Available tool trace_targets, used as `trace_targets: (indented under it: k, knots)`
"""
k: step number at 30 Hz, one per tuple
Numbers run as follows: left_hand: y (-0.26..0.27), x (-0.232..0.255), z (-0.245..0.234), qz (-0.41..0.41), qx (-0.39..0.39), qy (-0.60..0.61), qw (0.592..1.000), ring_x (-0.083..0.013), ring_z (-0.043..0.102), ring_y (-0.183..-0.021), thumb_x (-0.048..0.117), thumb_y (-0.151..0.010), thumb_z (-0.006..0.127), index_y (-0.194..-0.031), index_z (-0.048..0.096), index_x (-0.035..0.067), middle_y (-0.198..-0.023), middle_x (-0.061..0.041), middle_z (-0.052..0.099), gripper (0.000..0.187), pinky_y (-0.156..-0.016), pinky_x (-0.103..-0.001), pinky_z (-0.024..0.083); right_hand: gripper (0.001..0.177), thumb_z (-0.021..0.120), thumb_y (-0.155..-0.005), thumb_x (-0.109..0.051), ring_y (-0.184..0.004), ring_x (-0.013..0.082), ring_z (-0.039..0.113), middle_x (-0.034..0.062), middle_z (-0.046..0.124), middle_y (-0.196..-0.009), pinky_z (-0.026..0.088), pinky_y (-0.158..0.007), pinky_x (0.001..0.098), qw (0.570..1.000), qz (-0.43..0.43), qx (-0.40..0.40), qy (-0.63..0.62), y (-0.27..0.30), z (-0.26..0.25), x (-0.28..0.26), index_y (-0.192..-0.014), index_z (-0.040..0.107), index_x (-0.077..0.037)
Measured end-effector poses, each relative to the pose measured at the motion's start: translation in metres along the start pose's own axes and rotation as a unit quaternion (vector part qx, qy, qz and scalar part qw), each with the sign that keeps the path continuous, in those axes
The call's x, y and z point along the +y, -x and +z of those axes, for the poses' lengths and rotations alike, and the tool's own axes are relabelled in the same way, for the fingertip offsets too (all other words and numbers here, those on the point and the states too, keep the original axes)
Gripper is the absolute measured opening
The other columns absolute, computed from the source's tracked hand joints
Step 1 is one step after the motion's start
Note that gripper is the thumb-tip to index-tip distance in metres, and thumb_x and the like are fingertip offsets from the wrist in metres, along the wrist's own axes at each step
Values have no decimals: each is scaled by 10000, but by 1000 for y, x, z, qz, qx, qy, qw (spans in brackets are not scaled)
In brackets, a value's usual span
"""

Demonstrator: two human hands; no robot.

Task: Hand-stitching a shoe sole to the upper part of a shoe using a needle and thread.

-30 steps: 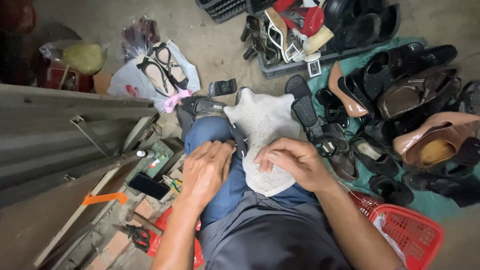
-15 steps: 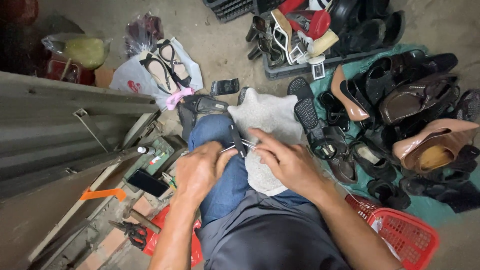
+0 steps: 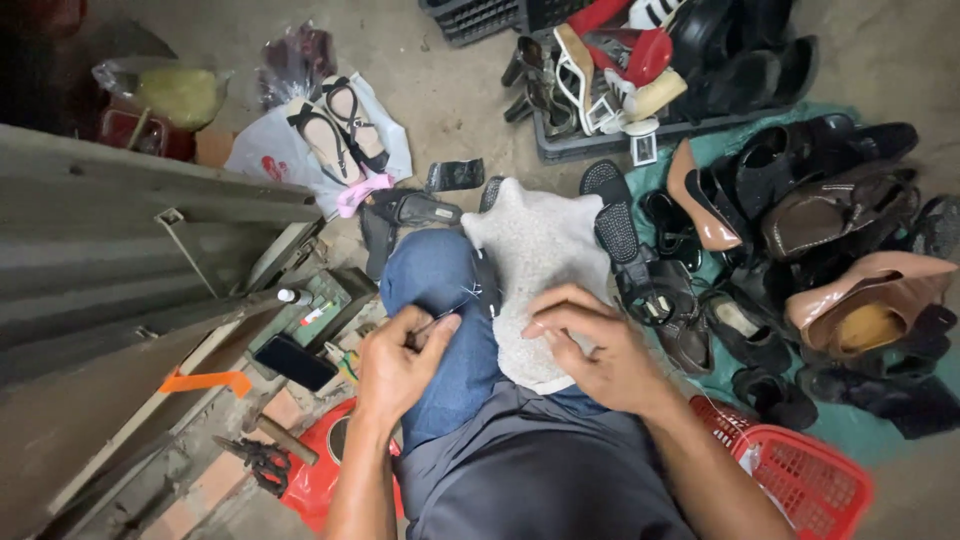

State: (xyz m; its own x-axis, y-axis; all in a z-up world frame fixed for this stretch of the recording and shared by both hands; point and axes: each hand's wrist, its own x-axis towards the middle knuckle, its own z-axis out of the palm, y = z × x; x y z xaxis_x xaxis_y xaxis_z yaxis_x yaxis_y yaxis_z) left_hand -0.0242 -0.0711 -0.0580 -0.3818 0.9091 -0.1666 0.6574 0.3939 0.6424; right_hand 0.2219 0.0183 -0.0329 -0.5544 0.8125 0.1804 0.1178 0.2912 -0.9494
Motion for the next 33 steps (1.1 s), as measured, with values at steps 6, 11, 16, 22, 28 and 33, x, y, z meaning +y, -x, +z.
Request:
trace_targets:
  k: [6, 11, 16, 22, 28, 33]
  knots:
    - [5, 10, 13, 13, 11, 229, 973, -72, 501, -467, 155, -872, 809, -691, 731, 150, -454, 21, 550, 197, -438, -226, 431, 236, 632, -901, -195, -1234, 419, 584, 393, 505, -1423, 477, -984, 533, 915, 17, -13, -402, 14, 1, 32, -902, 664, 38]
    - [1, 29, 38, 37, 49, 266, 962, -94, 545, -540, 34, -864, 777, -1000, 803, 75, -552, -51, 613, 145, -515, -257, 481, 395, 810, -822, -1, -654, 198, 672, 172, 665, -1231, 513, -536, 288, 989, 39, 58, -129, -3, 29, 33, -1176, 637, 28]
    - [0, 37, 34, 29, 14, 274, 961, -67, 498, -543, 25, -862, 739, -930, 800, 81, -514, -23, 583, 107, -486, -259, 461, 497, 851, -820, -199, -720, 292, 702, 156, 666, -979, 543, -561, 377, 987, 33, 42, 154, -14, 39, 20, -1225, 654, 12]
    - [22, 51, 8, 60, -86, 245, 964, -106, 481, -525, 58, -835, 718, -785, 663, 77, -569, 19, 548, 76, -490, -275, 443, 220, 755, -897, -194, -709, 288, 615, 96, 604, -779, 507, -607, 380, 966, -63, 33, 250, -18, 44, 22, -948, 620, -28]
    - [9, 64, -2, 136, 33, 46, 989, -225, 445, -470, 154, -879, 703, -706, 622, 57, -634, -45, 564, 214, -458, -357, 384, 183, 714, -873, -128, -733, 286, 595, 122, 629, -833, 488, -650, 389, 962, -67, 26, 264, -20, 43, 24, -898, 574, -13]
    - [-14, 53, 12, 143, 63, -14, 988, -283, 648, -668, 116, -835, 765, -938, 690, 52, -888, -60, 661, 142, -598, -382, 489, 217, 711, -884, -140, -631, 266, 510, 70, 517, -683, 428, -592, 395, 971, -47, 37, 232, -20, 42, 25, -817, 528, -44]
